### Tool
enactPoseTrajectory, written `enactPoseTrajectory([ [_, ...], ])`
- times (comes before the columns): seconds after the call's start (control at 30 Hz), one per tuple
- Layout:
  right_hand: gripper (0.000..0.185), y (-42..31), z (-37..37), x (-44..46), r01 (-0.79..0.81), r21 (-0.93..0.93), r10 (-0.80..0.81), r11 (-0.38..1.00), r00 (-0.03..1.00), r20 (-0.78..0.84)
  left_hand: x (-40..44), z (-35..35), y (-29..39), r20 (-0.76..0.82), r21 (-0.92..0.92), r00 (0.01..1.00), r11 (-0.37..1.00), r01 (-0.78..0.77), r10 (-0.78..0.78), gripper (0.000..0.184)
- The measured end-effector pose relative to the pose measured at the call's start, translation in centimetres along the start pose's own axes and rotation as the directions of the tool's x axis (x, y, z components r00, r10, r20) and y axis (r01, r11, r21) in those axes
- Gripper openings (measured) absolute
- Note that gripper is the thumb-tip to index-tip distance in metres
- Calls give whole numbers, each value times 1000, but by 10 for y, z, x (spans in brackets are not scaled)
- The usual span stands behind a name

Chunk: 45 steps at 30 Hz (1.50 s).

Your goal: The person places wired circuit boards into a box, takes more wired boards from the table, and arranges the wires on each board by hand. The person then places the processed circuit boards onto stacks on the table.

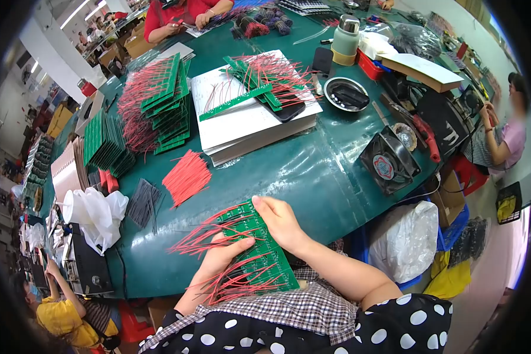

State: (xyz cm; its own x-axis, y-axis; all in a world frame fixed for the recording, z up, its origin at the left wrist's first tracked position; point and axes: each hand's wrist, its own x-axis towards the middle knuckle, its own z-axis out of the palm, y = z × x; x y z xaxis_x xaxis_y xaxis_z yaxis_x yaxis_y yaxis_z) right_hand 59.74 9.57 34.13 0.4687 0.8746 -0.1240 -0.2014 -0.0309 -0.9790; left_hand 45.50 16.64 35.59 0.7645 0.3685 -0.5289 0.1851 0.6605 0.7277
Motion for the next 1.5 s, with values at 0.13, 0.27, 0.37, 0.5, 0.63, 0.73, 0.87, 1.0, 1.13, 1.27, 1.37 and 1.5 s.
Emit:
enactPoseTrajectory([
  [0.13,35,-18,-3,0,110,-144,-118,983,992,-44,1,-31,4,392,1,910,989,-149,136,57],
  [0.27,33,-20,3,-8,115,-7,-115,993,993,-20,2,-39,36,238,-403,941,906,-128,239,54],
  [0.37,33,-25,10,-7,105,-45,-104,993,994,21,9,-33,65,234,-308,972,949,69,5,37],
  [0.5,33,-35,8,-8,94,-261,-80,961,995,62,16,-16,89,421,431,906,889,-157,-44,19],
  [0.63,33,-42,2,-12,83,-260,-53,962,991,119,16,-1,95,465,603,884,746,-283,-41,13],
  [0.73,35,-33,6,-12,75,115,-90,991,987,135,14,2,90,481,534,877,787,-307,16,12],
  [0.87,34,-21,0,-15,18,284,-86,959,969,231,18,-4,79,487,446,873,854,-269,21,12],
  [1.0,34,-16,2,-19,-87,397,-21,914,965,260,18,-8,73,486,400,874,885,-239,16,13],
  [1.13,32,-16,3,-13,-101,312,17,945,965,261,22,-13,68,453,383,892,906,-181,-13,13],
  [1.27,30,-22,2,-44,-60,-190,90,980,984,153,15,-27,68,446,231,895,969,-90,-23,27],
  [1.37,32,-11,-4,-59,22,-199,-29,980,999,-29,17,-49,38,573,-237,820,954,181,-13,45],
  [1.5,33,1,-16,-55,-50,-100,45,994,998,-49,10,-73,-31,544,-555,839,747,366,-7,47],
])
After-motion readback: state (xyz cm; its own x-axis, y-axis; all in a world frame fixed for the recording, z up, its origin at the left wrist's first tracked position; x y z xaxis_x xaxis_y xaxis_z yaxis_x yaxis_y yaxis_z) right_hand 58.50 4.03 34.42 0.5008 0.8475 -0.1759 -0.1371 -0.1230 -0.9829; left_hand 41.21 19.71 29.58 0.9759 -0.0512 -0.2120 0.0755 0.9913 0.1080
